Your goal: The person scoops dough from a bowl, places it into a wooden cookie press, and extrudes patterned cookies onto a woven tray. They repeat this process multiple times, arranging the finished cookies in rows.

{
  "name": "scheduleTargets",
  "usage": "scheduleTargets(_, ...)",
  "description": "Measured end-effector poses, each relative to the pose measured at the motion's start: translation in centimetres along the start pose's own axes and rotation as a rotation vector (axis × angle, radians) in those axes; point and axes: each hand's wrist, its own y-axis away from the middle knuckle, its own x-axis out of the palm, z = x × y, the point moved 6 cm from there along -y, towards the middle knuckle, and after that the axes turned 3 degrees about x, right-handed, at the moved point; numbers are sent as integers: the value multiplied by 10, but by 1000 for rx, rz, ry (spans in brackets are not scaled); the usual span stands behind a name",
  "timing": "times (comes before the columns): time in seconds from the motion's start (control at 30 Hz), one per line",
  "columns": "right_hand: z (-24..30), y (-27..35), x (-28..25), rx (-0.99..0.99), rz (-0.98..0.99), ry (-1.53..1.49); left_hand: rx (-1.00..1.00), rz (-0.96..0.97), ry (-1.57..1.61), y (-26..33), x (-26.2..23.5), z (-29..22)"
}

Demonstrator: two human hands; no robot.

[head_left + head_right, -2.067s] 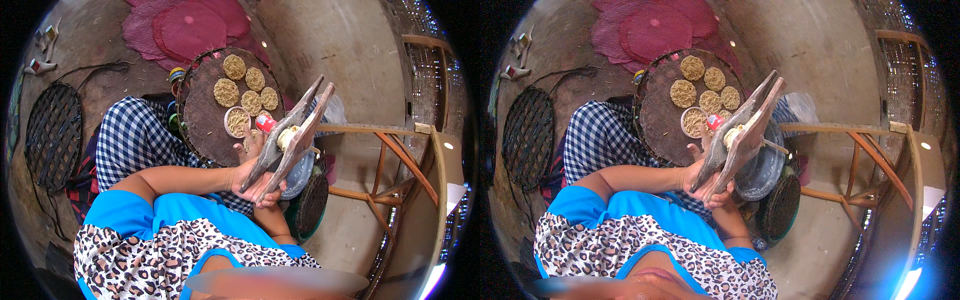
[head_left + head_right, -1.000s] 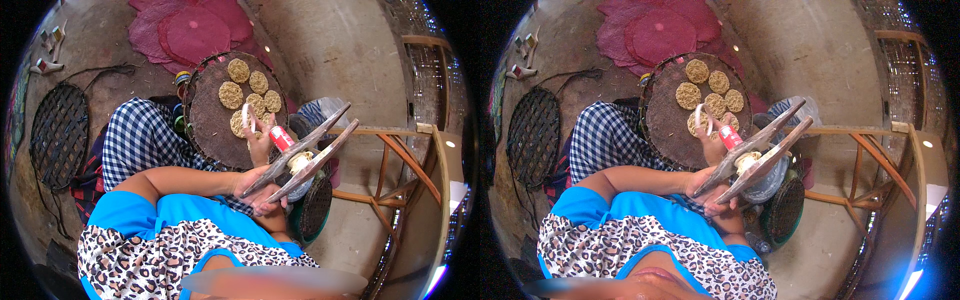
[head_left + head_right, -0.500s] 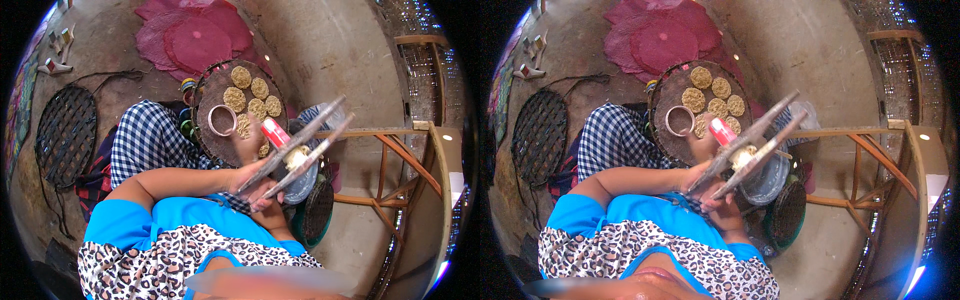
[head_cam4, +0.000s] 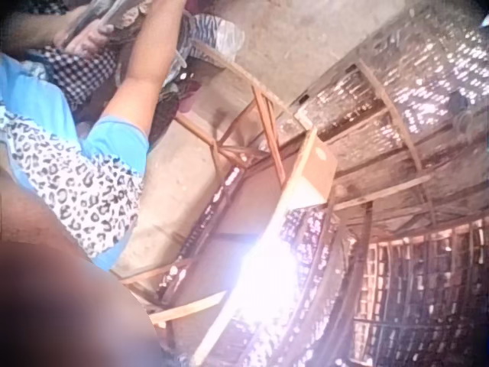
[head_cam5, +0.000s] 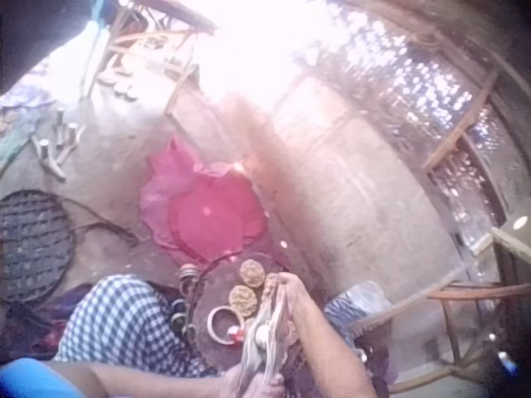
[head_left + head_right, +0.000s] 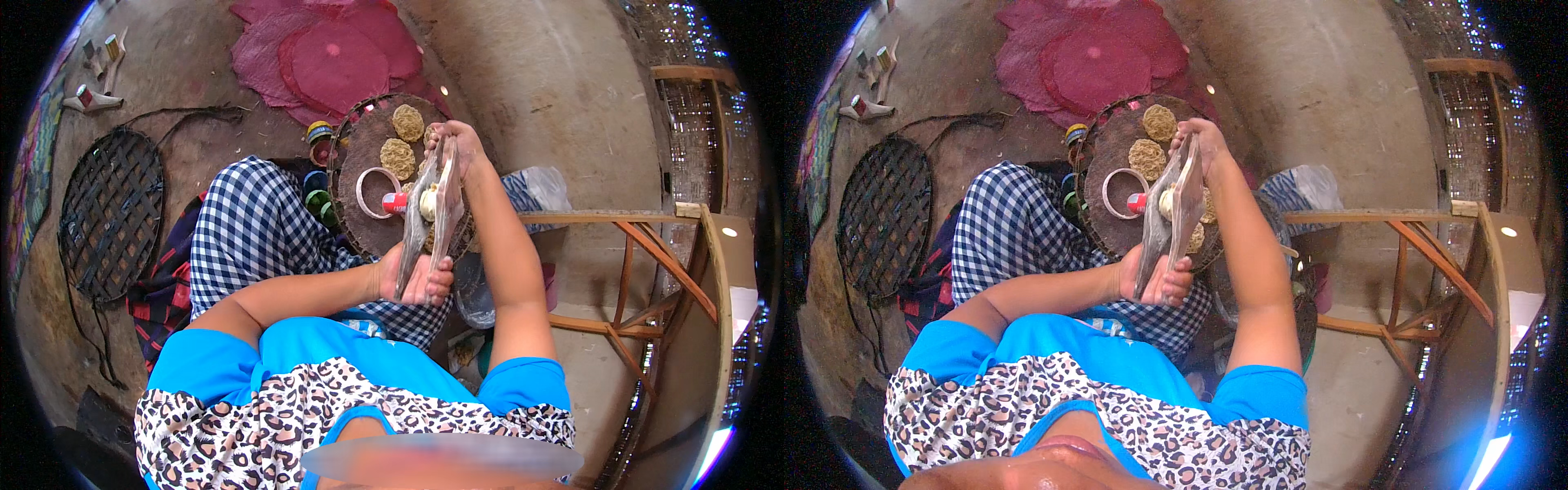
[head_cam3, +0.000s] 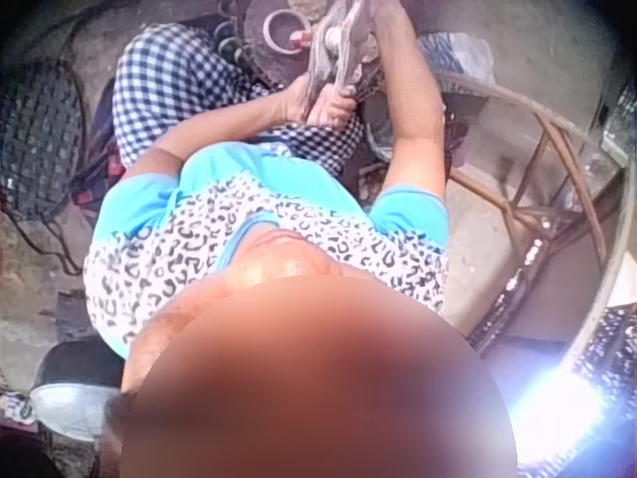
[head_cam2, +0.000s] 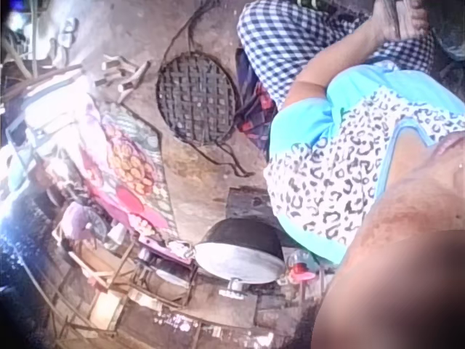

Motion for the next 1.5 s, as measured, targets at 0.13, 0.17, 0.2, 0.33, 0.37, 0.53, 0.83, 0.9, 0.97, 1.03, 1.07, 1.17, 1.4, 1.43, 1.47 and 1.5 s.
scheduleTargets(0.13,7,-15,2,99,-226,104,15,48,81,-8,6,-13)
scheduleTargets(0.17,8,-15,0,107,-302,154,32,48,74,-8,7,-14)
scheduleTargets(0.2,7,-16,2,121,-324,196,48,47,81,-8,8,-14)
scheduleTargets(0.33,-2,-17,9,169,-320,295,60,61,138,-4,14,-6)
scheduleTargets(0.37,-4,-18,15,163,-256,307,76,41,117,-3,14,-5)
scheduleTargets(0.53,-4,-27,39,118,-184,315,131,-97,34,9,14,-11)
scheduleTargets(0.83,34,-35,24,-41,-308,433,134,-303,-80,1,0,-48)
scheduleTargets(0.9,28,-29,13,7,-316,422,113,-383,-75,-2,-10,-45)
scheduleTargets(0.97,22,-22,4,-2,-338,388,82,-402,-50,-4,-15,-38)
scheduleTargets(1.03,17,-15,-2,-25,-410,421,78,-448,-36,-5,-21,-29)
scheduleTargets(1.07,12,-11,-2,-17,-396,414,74,-456,-39,-5,-22,-23)
scheduleTargets(1.17,1,-3,4,-4,-368,374,96,-538,-76,0,-25,-9)
scheduleTargets(1.4,22,4,33,-246,-345,364,201,-751,-261,16,-21,-26)
scheduleTargets(1.43,25,4,35,-258,-348,372,184,-745,-269,16,-21,-27)
scheduleTargets(1.47,27,6,36,-270,-355,382,186,-744,-289,15,-21,-28)
scheduleTargets(1.5,28,9,36,-278,-375,393,177,-740,-294,15,-22,-28)
